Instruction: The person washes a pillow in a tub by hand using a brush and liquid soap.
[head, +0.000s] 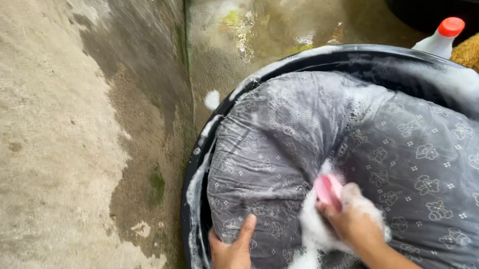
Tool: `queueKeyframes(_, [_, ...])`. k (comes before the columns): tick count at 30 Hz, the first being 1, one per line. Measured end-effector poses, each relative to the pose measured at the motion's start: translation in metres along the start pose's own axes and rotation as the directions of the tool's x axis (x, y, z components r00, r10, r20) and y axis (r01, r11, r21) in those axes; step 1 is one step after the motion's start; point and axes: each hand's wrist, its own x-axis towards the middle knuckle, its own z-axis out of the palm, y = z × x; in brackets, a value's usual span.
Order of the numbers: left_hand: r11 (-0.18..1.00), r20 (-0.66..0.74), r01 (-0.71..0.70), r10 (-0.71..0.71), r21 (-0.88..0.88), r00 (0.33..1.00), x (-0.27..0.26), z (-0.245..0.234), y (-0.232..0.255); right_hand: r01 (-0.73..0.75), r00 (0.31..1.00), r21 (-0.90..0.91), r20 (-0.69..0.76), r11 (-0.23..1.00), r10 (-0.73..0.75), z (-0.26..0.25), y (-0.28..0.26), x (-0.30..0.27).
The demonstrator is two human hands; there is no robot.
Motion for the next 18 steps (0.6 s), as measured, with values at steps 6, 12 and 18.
queueKeyframes(6, [0.985,0.126,0.008,0.014,-0.172,0.992,0.012,0.020,-0.070,-0.036,0.975,-0.105,0.213,0.994,0.058,0.081,0.059,0.037])
queueKeyframes(12, [0.966,0.108,-0.155,0.180,-0.208,0.978,0.024,0.012,-0.063,-0.468,0.846,0.793,0.530,0.390,-0.062,0.021,0.038,-0.008])
queueKeyframes(18, [0.911,0.090,-0.397,0.407,-0.117,0.909,0.037,-0.032,-0.038,0.884,0.459,0.287,-0.393,0.369,-0.796,-0.027,-0.122,-0.104])
